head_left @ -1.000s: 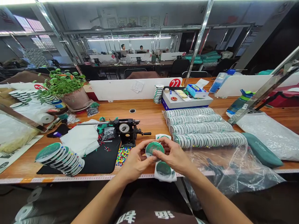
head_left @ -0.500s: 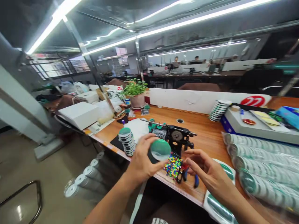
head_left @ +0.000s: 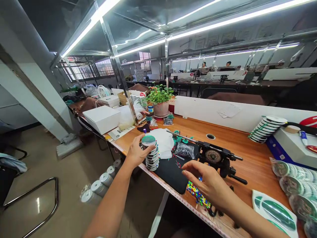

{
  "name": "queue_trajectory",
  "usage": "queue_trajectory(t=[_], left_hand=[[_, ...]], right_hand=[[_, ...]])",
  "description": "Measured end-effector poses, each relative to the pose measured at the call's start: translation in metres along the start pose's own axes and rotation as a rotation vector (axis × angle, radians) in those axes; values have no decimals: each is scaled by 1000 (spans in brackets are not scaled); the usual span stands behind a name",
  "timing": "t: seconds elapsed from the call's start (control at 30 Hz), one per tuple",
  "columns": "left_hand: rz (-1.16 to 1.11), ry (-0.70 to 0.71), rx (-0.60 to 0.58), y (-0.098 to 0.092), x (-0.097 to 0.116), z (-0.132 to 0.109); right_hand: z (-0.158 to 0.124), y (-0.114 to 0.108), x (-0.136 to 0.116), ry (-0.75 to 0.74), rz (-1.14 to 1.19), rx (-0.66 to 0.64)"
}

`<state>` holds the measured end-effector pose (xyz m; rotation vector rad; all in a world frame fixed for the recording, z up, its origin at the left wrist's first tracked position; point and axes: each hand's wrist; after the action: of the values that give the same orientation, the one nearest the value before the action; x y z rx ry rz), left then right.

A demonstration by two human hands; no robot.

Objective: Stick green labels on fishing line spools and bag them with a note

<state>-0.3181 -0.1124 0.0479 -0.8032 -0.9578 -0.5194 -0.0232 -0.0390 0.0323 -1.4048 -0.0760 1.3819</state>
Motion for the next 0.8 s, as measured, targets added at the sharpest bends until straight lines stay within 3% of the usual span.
queue_trajectory(t=[0.13, 0.23, 0.33, 0.47, 0.63, 0.8], left_hand=[[-507, -163, 168, 12, -11, -14], [-676, -234, 212, 27, -11, -20], [-777, -203, 96, 38, -9, -20], [-841, -189, 54, 37, -18, -20], [-457, -157, 105, 32, -49, -49], [-3, -213, 155, 53, -72, -88]], right_hand=[[54, -3, -17, -215, -119, 102], [115, 7, -39, -483, -196, 131], [163, 33, -56, -554, -352, -2], [181, 65, -58, -511, -496, -260], [175, 66, -52, -522, -550, -286], [180, 63, -51, -494, -474, -325]])
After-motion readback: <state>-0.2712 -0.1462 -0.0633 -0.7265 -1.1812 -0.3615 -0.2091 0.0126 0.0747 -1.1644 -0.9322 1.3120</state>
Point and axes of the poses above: each hand's wrist, its own z-axis towards the middle knuckle, its own y-axis out of the palm, x = y × z, and after that the axes turned 11 degrees about -z, right-handed
